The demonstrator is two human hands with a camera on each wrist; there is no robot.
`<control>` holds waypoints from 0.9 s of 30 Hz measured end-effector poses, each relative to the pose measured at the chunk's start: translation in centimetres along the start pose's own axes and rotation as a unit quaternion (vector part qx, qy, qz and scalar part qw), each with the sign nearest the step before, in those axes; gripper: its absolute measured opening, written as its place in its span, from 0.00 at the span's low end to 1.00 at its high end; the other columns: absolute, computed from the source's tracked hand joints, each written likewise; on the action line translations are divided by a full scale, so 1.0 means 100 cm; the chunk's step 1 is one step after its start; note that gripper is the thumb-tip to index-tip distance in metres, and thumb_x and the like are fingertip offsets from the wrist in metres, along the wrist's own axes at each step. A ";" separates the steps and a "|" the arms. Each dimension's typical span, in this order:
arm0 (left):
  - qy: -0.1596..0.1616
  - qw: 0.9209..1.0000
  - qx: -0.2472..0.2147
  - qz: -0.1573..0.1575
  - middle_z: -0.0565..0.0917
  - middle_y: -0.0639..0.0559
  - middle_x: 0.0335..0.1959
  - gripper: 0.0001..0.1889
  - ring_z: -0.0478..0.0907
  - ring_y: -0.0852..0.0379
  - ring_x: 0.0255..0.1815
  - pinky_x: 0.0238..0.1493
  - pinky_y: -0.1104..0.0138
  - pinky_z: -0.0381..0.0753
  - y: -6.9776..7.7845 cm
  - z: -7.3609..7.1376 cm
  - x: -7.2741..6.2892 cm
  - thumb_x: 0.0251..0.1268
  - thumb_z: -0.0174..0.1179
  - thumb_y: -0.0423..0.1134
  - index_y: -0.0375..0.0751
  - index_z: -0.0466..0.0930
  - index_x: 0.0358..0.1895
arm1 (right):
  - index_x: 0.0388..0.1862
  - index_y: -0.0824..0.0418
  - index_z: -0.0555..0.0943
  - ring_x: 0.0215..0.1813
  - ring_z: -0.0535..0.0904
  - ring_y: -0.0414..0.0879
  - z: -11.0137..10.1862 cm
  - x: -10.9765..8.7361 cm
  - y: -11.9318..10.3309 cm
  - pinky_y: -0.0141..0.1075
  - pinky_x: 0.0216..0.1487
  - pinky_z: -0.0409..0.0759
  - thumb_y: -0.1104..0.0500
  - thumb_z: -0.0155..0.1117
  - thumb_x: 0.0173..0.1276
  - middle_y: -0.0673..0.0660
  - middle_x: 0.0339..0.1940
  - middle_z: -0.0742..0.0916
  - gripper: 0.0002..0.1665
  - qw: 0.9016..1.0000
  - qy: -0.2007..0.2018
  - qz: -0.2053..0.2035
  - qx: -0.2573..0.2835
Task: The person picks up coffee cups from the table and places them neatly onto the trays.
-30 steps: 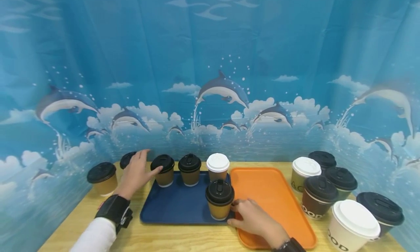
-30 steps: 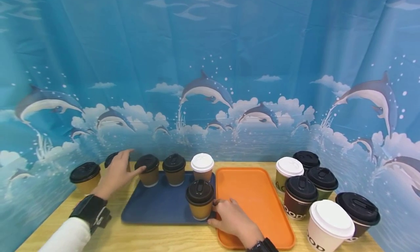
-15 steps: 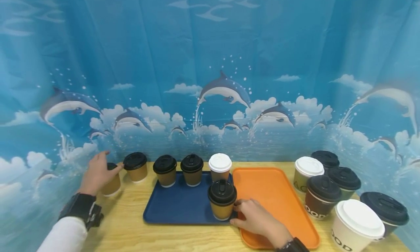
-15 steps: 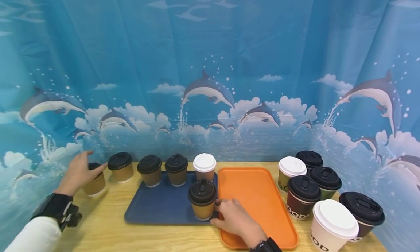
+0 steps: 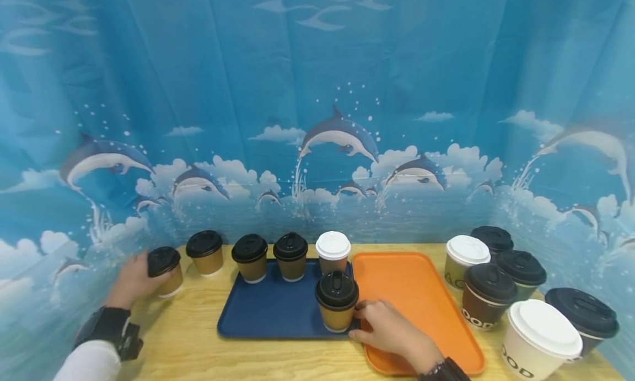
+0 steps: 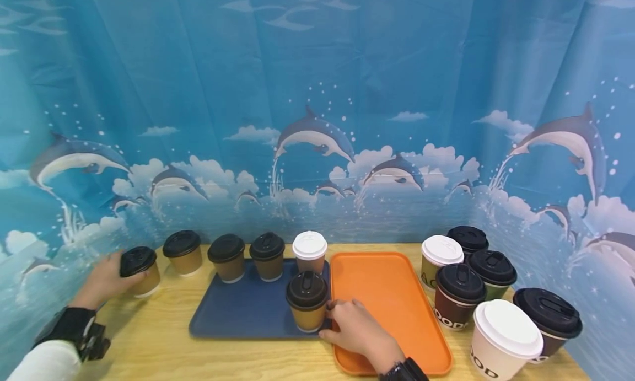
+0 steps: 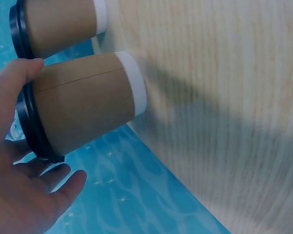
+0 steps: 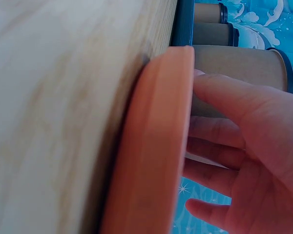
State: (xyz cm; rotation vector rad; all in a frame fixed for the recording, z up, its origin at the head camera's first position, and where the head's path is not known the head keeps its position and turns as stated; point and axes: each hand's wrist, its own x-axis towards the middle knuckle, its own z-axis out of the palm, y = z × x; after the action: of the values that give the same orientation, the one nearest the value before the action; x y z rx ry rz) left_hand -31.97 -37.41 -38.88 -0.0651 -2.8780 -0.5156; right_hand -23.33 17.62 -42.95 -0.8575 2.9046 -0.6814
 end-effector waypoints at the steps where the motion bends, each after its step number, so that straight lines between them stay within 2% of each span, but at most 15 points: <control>1: -0.004 1.000 -0.001 -0.003 0.55 0.05 0.61 0.51 0.58 0.11 0.60 0.57 0.27 0.66 -0.001 0.001 -0.001 0.64 0.67 0.49 0.07 0.48 0.69 | 0.48 0.62 0.89 0.51 0.86 0.50 0.000 0.000 0.000 0.47 0.51 0.84 0.48 0.75 0.64 0.57 0.51 0.89 0.22 1.000 0.000 -0.001 0.000; 5: -0.003 1.000 0.009 -0.022 0.57 0.06 0.60 0.54 0.60 0.11 0.58 0.55 0.27 0.68 0.000 0.001 -0.002 0.63 0.67 0.56 0.08 0.51 0.68 | 0.48 0.63 0.89 0.50 0.86 0.50 0.001 0.000 -0.001 0.47 0.52 0.83 0.48 0.75 0.63 0.58 0.50 0.89 0.22 1.000 0.006 -0.011 -0.008; 10: -0.011 0.997 0.027 -0.076 0.55 0.06 0.61 0.65 0.59 0.11 0.59 0.53 0.26 0.69 0.010 -0.003 -0.004 0.53 0.68 0.70 0.10 0.52 0.70 | 0.47 0.63 0.89 0.49 0.86 0.50 0.001 0.000 -0.001 0.50 0.52 0.82 0.49 0.75 0.63 0.58 0.49 0.89 0.21 1.000 0.012 -0.016 -0.018; 13: -0.014 0.994 0.024 -0.107 0.55 0.06 0.60 0.66 0.58 0.12 0.59 0.53 0.27 0.69 0.014 -0.005 -0.006 0.52 0.67 0.73 0.12 0.53 0.70 | 0.47 0.63 0.89 0.49 0.86 0.50 0.000 0.000 -0.002 0.50 0.52 0.82 0.49 0.75 0.63 0.58 0.49 0.89 0.21 1.000 0.012 -0.015 -0.019; 16: -0.014 0.993 0.018 -0.118 0.55 0.06 0.59 0.64 0.56 0.12 0.58 0.52 0.27 0.70 0.014 -0.006 -0.007 0.52 0.65 0.74 0.12 0.54 0.68 | 0.48 0.63 0.89 0.49 0.86 0.50 0.000 -0.001 -0.003 0.50 0.52 0.82 0.49 0.75 0.63 0.57 0.49 0.89 0.21 1.000 0.010 -0.011 -0.013; 19: -0.006 0.995 0.013 -0.097 0.55 0.06 0.59 0.63 0.56 0.12 0.58 0.52 0.26 0.68 0.012 -0.006 -0.007 0.54 0.65 0.72 0.11 0.54 0.67 | 0.48 0.63 0.89 0.49 0.86 0.50 0.000 -0.001 -0.002 0.49 0.53 0.82 0.49 0.75 0.63 0.57 0.49 0.89 0.21 1.000 0.008 -0.008 -0.007; 24: 0.017 1.000 0.002 -0.024 0.58 0.07 0.59 0.58 0.60 0.12 0.57 0.53 0.26 0.67 0.007 -0.004 -0.008 0.57 0.69 0.64 0.10 0.55 0.67 | 0.47 0.62 0.89 0.50 0.86 0.50 0.001 0.000 0.000 0.49 0.53 0.82 0.48 0.75 0.63 0.57 0.49 0.89 0.21 1.000 0.011 -0.010 -0.014; 27: 0.022 1.000 -0.005 -0.008 0.61 0.08 0.58 0.55 0.63 0.13 0.56 0.53 0.28 0.69 0.005 -0.001 -0.009 0.60 0.70 0.59 0.09 0.56 0.66 | 0.47 0.62 0.89 0.50 0.86 0.50 0.001 0.000 0.000 0.50 0.53 0.82 0.48 0.75 0.63 0.57 0.49 0.89 0.21 1.000 0.010 -0.010 -0.016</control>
State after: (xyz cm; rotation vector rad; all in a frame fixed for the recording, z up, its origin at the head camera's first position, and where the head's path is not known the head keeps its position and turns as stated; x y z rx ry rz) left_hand -31.03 -37.00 -38.79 -0.0325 -2.8349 -0.5284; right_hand -23.30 17.59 -43.04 -0.8909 2.9359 -0.6490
